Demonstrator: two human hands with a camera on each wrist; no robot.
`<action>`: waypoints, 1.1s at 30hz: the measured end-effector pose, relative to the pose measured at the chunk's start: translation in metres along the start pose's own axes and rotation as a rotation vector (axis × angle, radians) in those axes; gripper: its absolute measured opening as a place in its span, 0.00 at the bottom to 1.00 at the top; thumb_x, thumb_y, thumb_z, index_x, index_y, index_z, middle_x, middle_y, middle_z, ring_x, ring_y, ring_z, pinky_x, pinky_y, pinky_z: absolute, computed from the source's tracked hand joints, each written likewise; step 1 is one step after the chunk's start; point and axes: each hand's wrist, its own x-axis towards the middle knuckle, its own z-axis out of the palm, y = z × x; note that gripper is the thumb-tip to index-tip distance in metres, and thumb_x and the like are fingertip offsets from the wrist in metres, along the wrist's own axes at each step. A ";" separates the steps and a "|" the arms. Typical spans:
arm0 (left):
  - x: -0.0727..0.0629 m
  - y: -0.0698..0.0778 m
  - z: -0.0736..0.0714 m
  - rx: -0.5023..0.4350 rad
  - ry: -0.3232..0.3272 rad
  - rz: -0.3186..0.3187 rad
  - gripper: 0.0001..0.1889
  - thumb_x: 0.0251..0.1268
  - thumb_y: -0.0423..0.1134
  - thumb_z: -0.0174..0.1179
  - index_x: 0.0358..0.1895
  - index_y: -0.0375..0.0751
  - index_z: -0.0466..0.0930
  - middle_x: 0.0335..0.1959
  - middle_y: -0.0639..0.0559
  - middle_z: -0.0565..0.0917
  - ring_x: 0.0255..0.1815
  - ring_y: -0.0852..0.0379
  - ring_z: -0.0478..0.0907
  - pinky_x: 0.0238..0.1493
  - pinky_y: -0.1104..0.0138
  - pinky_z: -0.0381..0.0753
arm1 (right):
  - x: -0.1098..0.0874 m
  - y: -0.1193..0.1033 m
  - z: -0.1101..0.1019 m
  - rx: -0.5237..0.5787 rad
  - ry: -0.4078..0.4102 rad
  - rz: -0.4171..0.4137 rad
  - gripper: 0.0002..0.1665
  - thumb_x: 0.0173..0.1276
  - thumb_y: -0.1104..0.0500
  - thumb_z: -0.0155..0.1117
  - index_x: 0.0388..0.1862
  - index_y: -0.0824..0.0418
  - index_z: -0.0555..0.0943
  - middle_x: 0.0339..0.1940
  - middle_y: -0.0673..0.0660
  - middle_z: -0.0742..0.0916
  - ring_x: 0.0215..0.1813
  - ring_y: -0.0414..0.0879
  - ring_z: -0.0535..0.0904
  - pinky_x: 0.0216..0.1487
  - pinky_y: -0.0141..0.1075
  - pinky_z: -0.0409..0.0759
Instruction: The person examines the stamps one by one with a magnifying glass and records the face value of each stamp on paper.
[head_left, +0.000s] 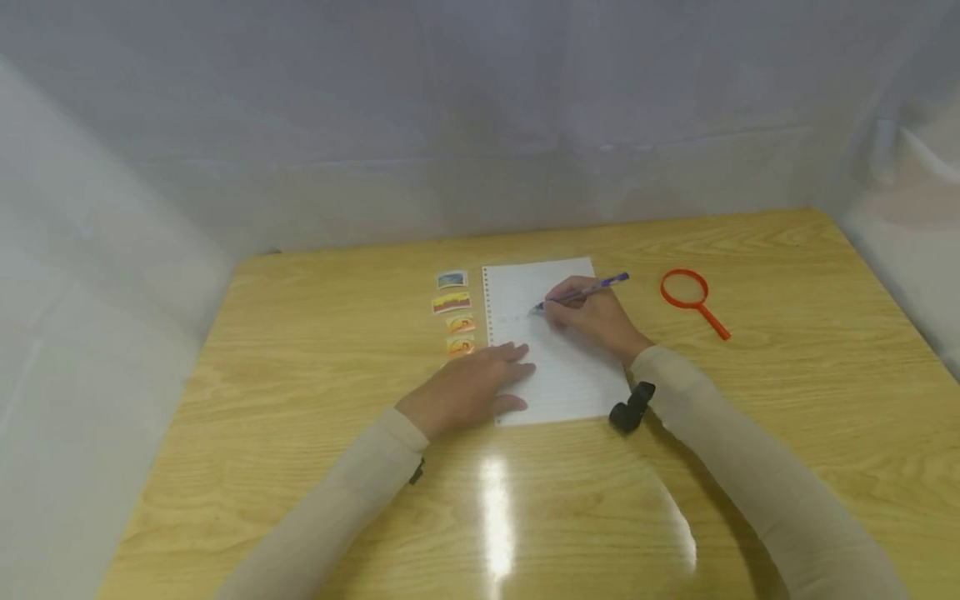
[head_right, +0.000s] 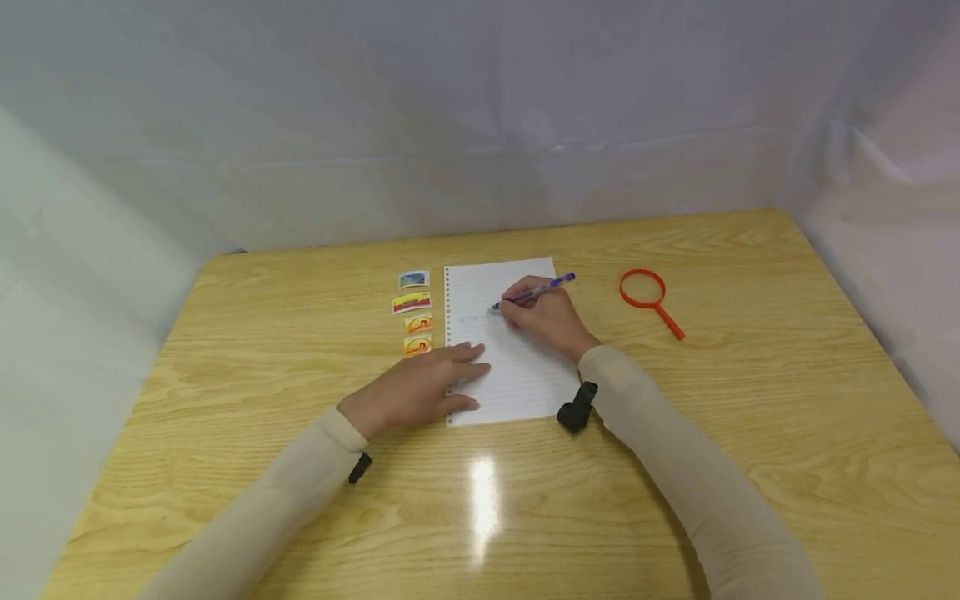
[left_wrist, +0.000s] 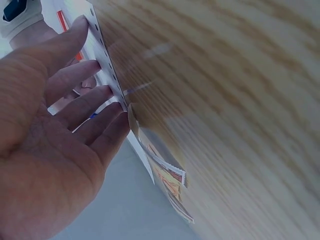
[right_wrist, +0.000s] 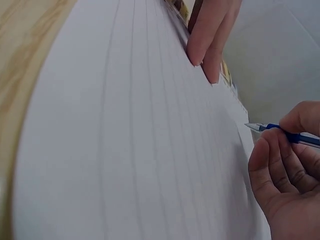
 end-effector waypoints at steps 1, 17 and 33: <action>0.000 0.000 0.000 0.002 0.000 -0.001 0.28 0.74 0.50 0.59 0.72 0.42 0.71 0.77 0.43 0.64 0.78 0.45 0.60 0.77 0.55 0.60 | 0.000 -0.001 -0.001 0.008 0.004 -0.011 0.10 0.68 0.61 0.70 0.45 0.65 0.85 0.38 0.60 0.90 0.39 0.48 0.86 0.47 0.36 0.83; -0.001 -0.005 -0.008 -0.072 0.089 -0.019 0.27 0.76 0.49 0.58 0.72 0.41 0.72 0.76 0.45 0.67 0.77 0.48 0.63 0.77 0.56 0.61 | 0.000 -0.012 -0.022 0.032 0.077 -0.061 0.11 0.66 0.60 0.73 0.45 0.63 0.86 0.36 0.58 0.89 0.31 0.45 0.84 0.31 0.31 0.83; 0.002 -0.042 -0.039 -0.277 0.225 -0.181 0.21 0.76 0.44 0.58 0.66 0.39 0.77 0.63 0.45 0.81 0.62 0.48 0.78 0.68 0.54 0.75 | -0.009 -0.024 -0.048 -0.044 0.105 0.028 0.14 0.69 0.54 0.69 0.48 0.61 0.87 0.41 0.63 0.91 0.39 0.50 0.89 0.40 0.31 0.85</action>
